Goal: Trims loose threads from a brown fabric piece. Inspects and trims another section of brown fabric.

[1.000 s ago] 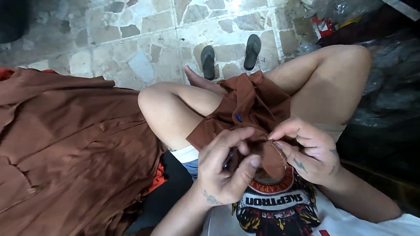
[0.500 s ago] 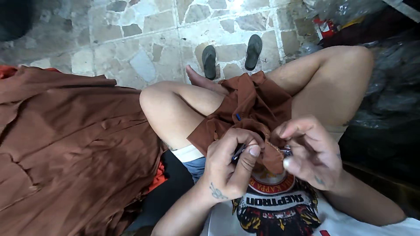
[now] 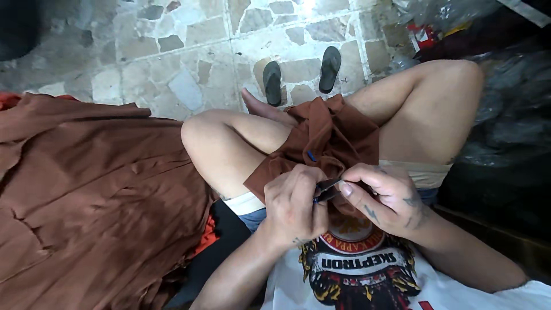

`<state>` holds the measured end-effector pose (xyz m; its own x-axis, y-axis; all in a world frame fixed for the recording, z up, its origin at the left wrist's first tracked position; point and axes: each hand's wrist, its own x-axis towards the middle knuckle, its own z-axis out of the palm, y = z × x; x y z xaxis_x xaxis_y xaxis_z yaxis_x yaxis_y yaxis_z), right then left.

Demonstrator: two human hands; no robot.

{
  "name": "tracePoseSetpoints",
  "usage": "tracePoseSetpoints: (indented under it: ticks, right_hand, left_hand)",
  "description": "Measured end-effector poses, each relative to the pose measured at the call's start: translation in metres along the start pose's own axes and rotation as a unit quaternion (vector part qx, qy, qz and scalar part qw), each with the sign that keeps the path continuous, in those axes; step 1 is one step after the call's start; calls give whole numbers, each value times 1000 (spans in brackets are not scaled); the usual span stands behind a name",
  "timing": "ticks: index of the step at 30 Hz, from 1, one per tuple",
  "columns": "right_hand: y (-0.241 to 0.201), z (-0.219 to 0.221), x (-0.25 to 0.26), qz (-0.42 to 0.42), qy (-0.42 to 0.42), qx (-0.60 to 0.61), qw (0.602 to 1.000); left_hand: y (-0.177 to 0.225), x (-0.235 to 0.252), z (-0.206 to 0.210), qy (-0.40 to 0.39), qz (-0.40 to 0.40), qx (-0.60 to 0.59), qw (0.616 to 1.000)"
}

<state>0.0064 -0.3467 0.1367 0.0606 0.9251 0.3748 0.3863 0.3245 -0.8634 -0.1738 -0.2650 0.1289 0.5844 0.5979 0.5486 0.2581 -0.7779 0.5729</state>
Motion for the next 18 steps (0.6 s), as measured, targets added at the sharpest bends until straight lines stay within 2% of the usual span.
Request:
tracePoseSetpoints:
  ticks: [4,10,13,18]
  right_hand:
    - [2,1,1,11,26,-28,999]
    - [2,0,3,13,21,15,1000]
    - [1,-1,4,11,17,27,999]
    - [4,-2,0,16,28,3,999]
  left_hand:
    - [-16,7,-8,5,-2,38,999]
    - [-7,6,-15,-43,-68,-209,975]
    - [-6,6,-7,-57,-95,-242,964]
    - [-7,8,-7,-94,-86,-285,950]
